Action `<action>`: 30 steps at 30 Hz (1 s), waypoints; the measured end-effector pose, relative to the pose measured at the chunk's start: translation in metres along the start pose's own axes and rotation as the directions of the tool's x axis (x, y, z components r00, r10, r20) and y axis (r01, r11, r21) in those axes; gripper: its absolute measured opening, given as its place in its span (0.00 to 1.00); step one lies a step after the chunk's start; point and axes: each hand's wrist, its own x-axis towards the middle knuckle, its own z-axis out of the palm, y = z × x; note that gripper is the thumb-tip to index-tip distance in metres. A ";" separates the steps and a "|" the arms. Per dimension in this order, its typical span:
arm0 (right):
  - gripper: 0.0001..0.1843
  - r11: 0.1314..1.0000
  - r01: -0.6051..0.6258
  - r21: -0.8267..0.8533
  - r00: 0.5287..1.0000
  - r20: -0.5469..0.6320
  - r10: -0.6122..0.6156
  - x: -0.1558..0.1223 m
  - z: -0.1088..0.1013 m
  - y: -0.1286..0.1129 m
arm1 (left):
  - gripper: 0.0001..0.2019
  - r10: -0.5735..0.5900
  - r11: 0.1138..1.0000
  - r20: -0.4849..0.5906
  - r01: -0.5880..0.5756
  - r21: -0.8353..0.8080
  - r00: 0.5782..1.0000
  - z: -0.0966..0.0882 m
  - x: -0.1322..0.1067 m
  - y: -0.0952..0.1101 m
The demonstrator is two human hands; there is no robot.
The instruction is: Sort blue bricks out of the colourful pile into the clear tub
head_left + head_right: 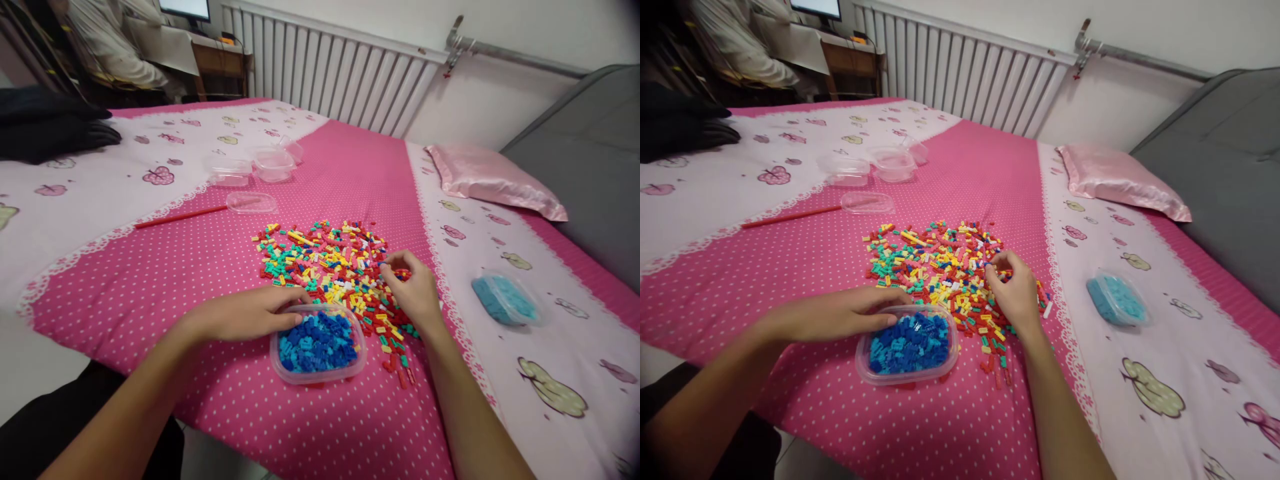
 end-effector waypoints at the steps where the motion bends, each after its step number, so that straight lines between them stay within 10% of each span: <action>1: 0.06 1.000 -0.016 0.011 1.000 0.010 0.016 -0.001 0.000 -0.001 | 0.20 0.007 1.000 -0.002 -0.007 -0.004 1.000 0.000 0.000 0.000; 13: 0.09 0.990 -0.031 0.134 0.976 0.217 0.001 -0.007 -0.003 -0.022 | 0.20 0.007 1.000 -0.006 -0.007 -0.008 1.000 0.001 0.000 -0.001; 19: 0.10 0.924 0.101 0.369 0.723 0.611 -0.323 -0.020 -0.010 -0.057 | 0.20 0.015 0.999 -0.012 -0.016 -0.034 1.000 0.001 0.000 0.000; 25: 0.16 0.996 0.087 -0.006 0.973 0.213 -0.084 -0.006 -0.004 -0.009 | 0.21 0.021 0.999 -0.010 -0.021 -0.025 1.000 0.001 0.001 -0.001; 30: 0.15 0.933 0.198 -0.302 0.967 0.219 -0.134 -0.003 0.007 0.020 | 0.21 -0.001 1.000 -0.022 0.000 -0.029 1.000 0.001 0.001 0.000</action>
